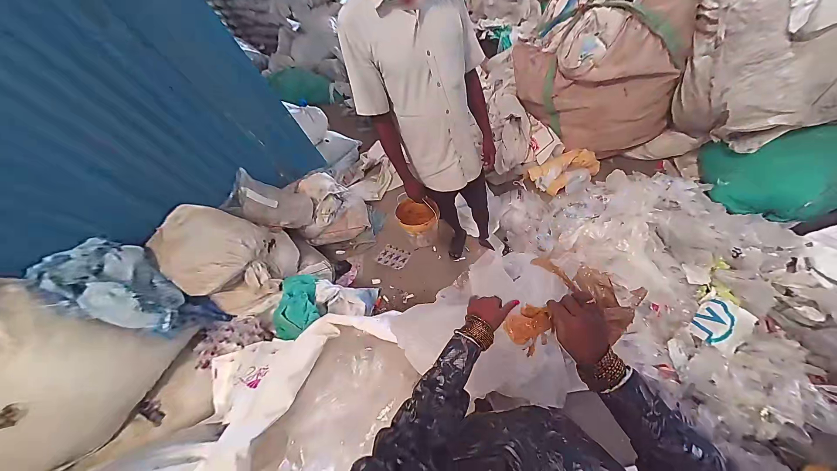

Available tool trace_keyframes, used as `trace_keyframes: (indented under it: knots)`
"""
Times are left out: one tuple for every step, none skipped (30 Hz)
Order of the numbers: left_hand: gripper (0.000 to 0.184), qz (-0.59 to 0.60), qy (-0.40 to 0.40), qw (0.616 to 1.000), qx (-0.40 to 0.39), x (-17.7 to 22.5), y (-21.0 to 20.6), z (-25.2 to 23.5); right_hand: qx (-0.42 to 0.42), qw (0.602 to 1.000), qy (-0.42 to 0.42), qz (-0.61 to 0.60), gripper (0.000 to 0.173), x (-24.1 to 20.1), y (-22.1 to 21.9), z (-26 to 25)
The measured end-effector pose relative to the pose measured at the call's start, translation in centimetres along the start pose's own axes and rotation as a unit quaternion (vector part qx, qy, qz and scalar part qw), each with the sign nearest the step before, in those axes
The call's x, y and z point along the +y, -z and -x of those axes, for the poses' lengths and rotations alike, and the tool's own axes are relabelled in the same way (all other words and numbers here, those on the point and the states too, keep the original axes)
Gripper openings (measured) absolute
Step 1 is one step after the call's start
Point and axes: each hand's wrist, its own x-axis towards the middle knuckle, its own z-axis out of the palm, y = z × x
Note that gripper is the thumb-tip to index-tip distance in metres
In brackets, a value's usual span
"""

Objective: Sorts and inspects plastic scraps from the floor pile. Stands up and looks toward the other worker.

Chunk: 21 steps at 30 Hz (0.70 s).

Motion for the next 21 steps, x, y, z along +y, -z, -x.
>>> trace_keyframes:
  knots:
    - [0.07, 0.024, -0.007, 0.999, -0.026, -0.1, -1.1, -0.7, -0.02, 1.0, 0.002, 0.0, 0.016, 0.4, 0.3, 1.1]
    - [0.068, 0.054, -0.008, 0.998, -0.026, -0.3, -1.9, -1.4, -0.047, 0.999, 0.009, -0.001, 0.015, 0.7, 0.7, 1.9]
    - [0.067, 0.073, -0.004, 0.997, -0.01, -0.6, -2.2, -2.1, -0.073, 0.997, 0.025, -0.007, 0.013, 0.8, 1.2, 2.9]
    - [0.066, 0.071, 0.0, 0.997, 0.009, -0.7, -2.2, -2.6, -0.082, 0.995, 0.049, -0.008, 0.012, 0.6, 1.4, 3.9]
    - [0.066, 0.049, 0.001, 0.999, 0.022, -0.7, -2.0, -3.0, -0.083, 0.994, 0.071, -0.012, 0.012, 0.0, 1.6, 5.0]
    - [0.066, 0.018, -0.003, 1.0, 0.025, -0.4, -1.8, -3.3, -0.085, 0.992, 0.096, -0.015, 0.012, -0.7, 1.9, 5.8]
    - [0.067, -0.004, -0.004, 1.0, 0.021, 0.0, -1.6, -3.5, -0.08, 0.988, 0.13, -0.011, 0.012, -1.2, 2.1, 6.1]
    - [0.067, -0.015, 0.0, 1.0, 0.018, 0.2, -1.6, -3.7, -0.074, 0.985, 0.156, -0.013, 0.012, -1.4, 2.5, 6.1]
    - [0.067, -0.018, 0.008, 1.0, 0.021, 0.1, -1.7, -4.0, -0.068, 0.982, 0.174, -0.01, 0.015, -1.4, 2.9, 6.0]
    - [0.067, -0.019, 0.017, 0.999, 0.027, -0.2, -1.8, -4.3, -0.06, 0.981, 0.186, -0.005, 0.018, -1.5, 3.2, 5.9]
    - [0.068, -0.02, 0.019, 0.999, 0.037, -0.5, -2.0, -4.5, -0.057, 0.979, 0.197, 0.0, 0.02, -1.7, 3.5, 5.9]
    - [0.068, -0.021, 0.022, 0.999, 0.04, -0.7, -2.2, -4.6, -0.06, 0.977, 0.205, 0.003, 0.019, -1.9, 3.8, 5.9]
    - [0.069, -0.019, 0.024, 0.999, 0.04, -0.7, -2.4, -4.8, -0.068, 0.975, 0.211, 0.005, 0.018, -1.9, 4.2, 5.9]
    - [0.069, -0.017, 0.025, 0.999, 0.039, -0.7, -2.6, -4.9, -0.078, 0.974, 0.214, 0.006, 0.017, -1.8, 4.7, 5.9]
    - [0.069, -0.014, 0.024, 0.999, 0.038, -0.5, -2.7, -5.0, -0.086, 0.974, 0.212, 0.007, 0.017, -1.7, 5.2, 5.9]
    - [0.069, -0.013, 0.024, 0.999, 0.038, -0.3, -2.7, -5.0, -0.091, 0.975, 0.202, 0.008, 0.017, -1.5, 5.6, 6.1]
    - [0.068, -0.011, 0.026, 0.999, 0.035, 0.0, -2.4, -5.0, -0.094, 0.981, 0.172, 0.005, 0.018, -1.0, 6.0, 6.3]
    - [0.067, -0.005, 0.03, 0.999, 0.039, 0.2, -1.8, -4.9, -0.089, 0.987, 0.131, -0.001, 0.018, 0.1, 6.1, 6.5]
    - [0.066, 0.01, 0.041, 0.998, 0.044, 0.4, -0.8, -4.8, -0.095, 0.992, 0.084, -0.002, 0.019, 1.6, 6.5, 6.7]
    - [0.066, 0.032, 0.061, 0.996, 0.055, 0.2, 0.4, -4.6, -0.107, 0.994, 0.027, -0.008, 0.02, 3.5, 7.1, 7.1]
    - [0.067, 0.056, 0.084, 0.993, 0.062, -0.4, 1.8, -4.4, -0.107, 0.993, -0.04, -0.01, 0.021, 5.6, 7.9, 7.6]
